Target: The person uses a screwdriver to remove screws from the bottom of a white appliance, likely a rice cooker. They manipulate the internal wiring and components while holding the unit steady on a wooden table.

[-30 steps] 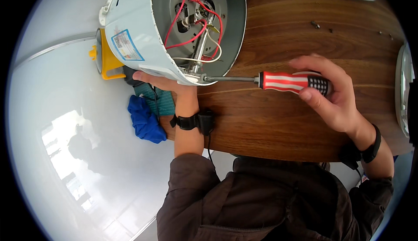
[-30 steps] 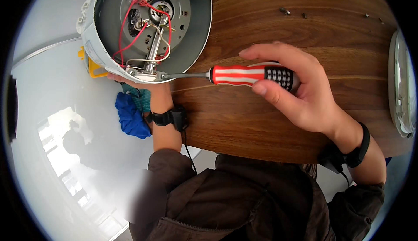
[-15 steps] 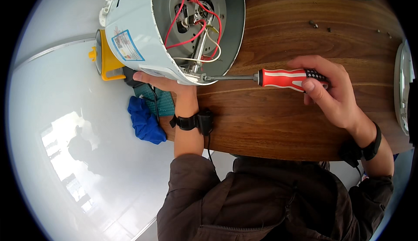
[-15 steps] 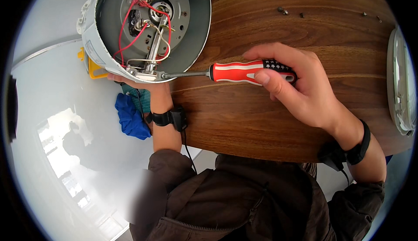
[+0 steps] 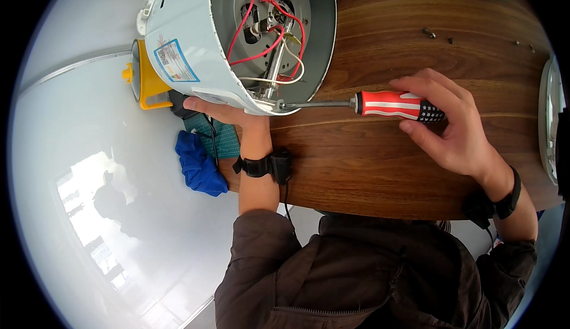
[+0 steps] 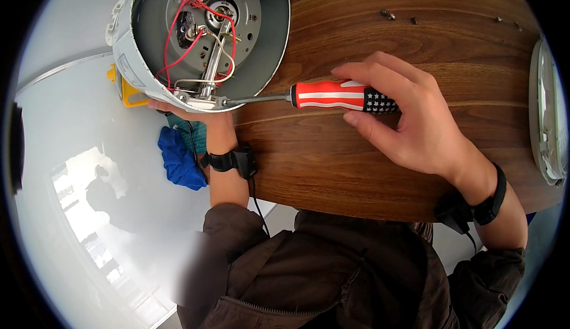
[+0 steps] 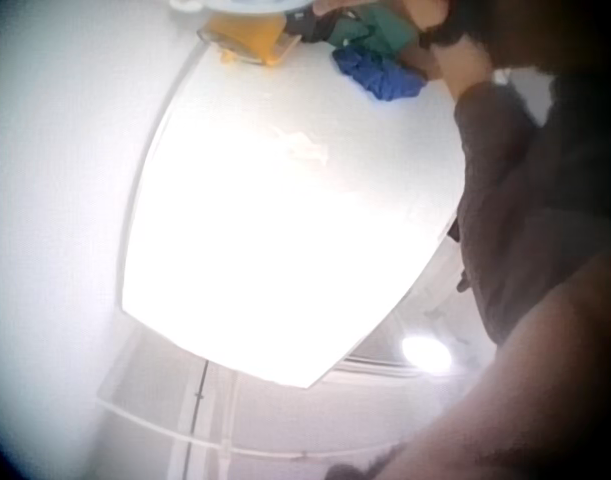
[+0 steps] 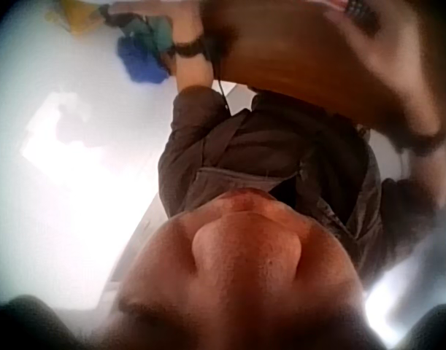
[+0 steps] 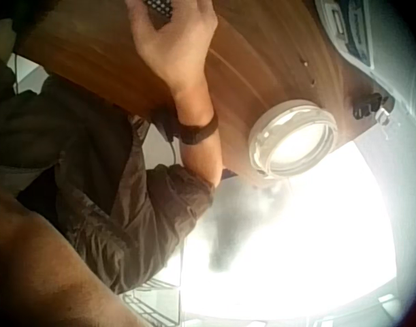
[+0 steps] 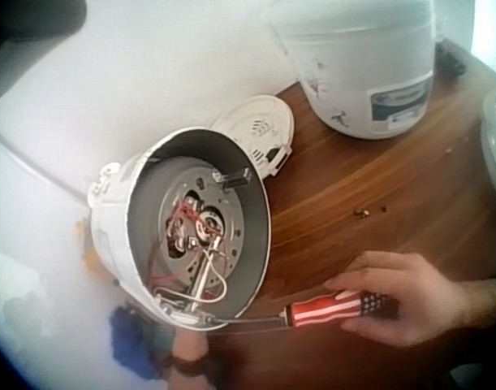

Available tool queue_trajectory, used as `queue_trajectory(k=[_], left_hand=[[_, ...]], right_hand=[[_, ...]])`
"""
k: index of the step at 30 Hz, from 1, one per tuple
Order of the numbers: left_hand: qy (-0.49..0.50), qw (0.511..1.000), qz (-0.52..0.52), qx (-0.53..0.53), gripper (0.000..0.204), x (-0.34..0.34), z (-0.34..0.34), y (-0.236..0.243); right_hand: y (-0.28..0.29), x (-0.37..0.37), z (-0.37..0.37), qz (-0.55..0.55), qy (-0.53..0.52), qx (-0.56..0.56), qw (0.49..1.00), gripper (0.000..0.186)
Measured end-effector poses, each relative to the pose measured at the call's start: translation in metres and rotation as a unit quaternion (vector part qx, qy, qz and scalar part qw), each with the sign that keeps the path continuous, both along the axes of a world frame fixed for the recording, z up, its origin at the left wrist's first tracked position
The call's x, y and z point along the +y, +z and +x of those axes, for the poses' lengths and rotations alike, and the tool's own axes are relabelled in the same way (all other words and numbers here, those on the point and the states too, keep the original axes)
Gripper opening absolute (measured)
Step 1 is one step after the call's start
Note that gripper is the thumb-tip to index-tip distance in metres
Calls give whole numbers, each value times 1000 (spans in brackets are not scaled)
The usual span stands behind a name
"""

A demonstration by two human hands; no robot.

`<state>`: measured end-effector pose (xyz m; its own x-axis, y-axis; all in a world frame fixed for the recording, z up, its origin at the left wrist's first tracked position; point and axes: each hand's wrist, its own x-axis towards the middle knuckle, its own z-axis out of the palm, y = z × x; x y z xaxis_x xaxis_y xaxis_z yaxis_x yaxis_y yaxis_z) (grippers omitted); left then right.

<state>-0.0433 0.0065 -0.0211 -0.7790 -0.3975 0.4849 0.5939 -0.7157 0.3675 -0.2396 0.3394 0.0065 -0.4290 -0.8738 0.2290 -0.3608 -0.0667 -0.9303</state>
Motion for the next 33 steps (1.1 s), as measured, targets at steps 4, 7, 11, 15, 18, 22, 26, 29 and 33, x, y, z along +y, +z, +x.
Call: queue_trajectory(k=[4, 7, 11, 15, 18, 22, 26, 29, 33], left_hand=[[216, 964, -84, -133, 89, 2, 0, 2], [416, 841, -180, -296, 90, 17, -10, 11], [189, 978, -47, -77, 92, 12, -8, 3], [415, 846, -193, -274, 92, 14, -6, 0], [444, 807, -203, -333, 93, 24, -15, 14], [454, 797, -213, -336, 95, 26, -16, 18], [465, 797, -174, -343, 95, 33, -21, 20], [460, 804, -164, -340, 95, 33, -21, 20], [466, 795, -186, -340, 94, 29, -19, 19]], right_hand=[[-2, -1, -1, -30, -7, 10, 999, 39], [-2, 0, -1, -28, -19, 1, 999, 36], [-2, 0, -1, -18, -23, -16, 999, 34], [-2, 1, -4, -18, -15, -18, 1000, 34], [-4, 0, -2, -29, -12, -18, 999, 34], [-2, 0, -2, -26, -3, -22, 999, 35], [-1, -1, -2, -31, -5, -28, 999, 34], [-2, -1, -2, -34, -6, -29, 999, 34], [-4, -1, -2, -39, -3, -29, 999, 34]])
